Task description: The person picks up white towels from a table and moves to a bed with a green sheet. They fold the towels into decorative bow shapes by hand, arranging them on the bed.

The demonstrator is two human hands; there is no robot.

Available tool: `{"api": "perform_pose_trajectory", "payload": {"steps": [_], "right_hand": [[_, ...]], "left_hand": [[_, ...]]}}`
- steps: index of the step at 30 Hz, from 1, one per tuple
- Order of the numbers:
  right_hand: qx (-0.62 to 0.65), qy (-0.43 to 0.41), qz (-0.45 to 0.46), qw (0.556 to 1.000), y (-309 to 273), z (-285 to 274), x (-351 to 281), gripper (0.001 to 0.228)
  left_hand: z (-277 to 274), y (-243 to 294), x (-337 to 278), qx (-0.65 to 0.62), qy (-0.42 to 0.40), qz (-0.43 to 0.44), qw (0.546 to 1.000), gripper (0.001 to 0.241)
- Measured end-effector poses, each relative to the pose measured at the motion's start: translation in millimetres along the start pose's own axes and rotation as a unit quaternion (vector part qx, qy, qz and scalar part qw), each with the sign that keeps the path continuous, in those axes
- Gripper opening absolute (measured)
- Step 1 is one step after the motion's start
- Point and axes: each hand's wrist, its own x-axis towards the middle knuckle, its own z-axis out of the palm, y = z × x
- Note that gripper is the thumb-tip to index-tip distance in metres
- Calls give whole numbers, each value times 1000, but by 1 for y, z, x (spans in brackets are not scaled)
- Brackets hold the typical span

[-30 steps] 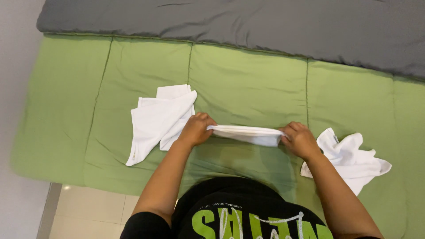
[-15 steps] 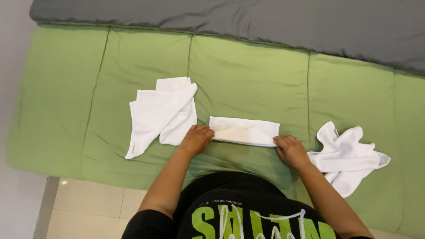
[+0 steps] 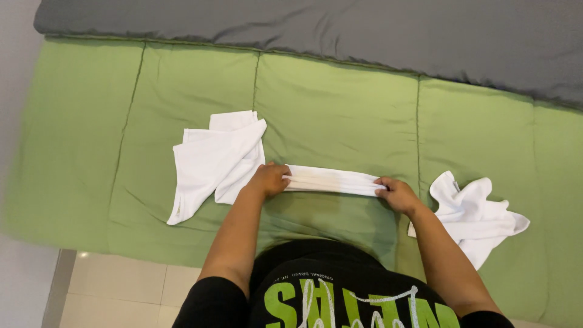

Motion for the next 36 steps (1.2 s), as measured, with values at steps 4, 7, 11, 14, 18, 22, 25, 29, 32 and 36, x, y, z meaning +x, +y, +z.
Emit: {"api": "perform_pose_trajectory", "payload": {"steps": [4, 7, 11, 14, 18, 22, 25, 29, 32, 36], "right_hand": [[34, -4, -3, 999, -6, 1, 7, 29], [-60, 31, 6, 998, -19, 5, 4, 35], [-198, 141, -57, 968, -33, 19, -13, 37], [-283, 239, -211, 904, -41, 26, -34, 26], [-333, 219, -348, 849, -53, 24, -51, 20], [-342, 242, -364, 832, -69, 19, -53, 22], [-388, 231, -339, 825, -73, 20, -47, 24], [-451, 181, -283, 827, -53, 22, -31, 23], [-422, 181, -282, 842, -48, 19, -30, 24], [-375, 230, -367, 820, -55, 9, -37, 23]], "left_hand": [[-8, -1, -4, 44, -70, 3, 997, 30], [-14, 14, -11, 42, -64, 0, 997, 28], [-11, 23, -16, 67, 58, 43, 995, 23], [15, 7, -14, 174, 90, 151, 969, 19], [7, 19, -29, 259, 96, 255, 927, 23], [-3, 25, -30, 222, 129, 259, 931, 42], [6, 19, -21, 265, 88, 210, 937, 33], [8, 14, -14, 240, 90, 192, 947, 35], [6, 12, -17, 231, 101, 176, 952, 38], [4, 9, -19, 263, 144, 224, 927, 33]]}}
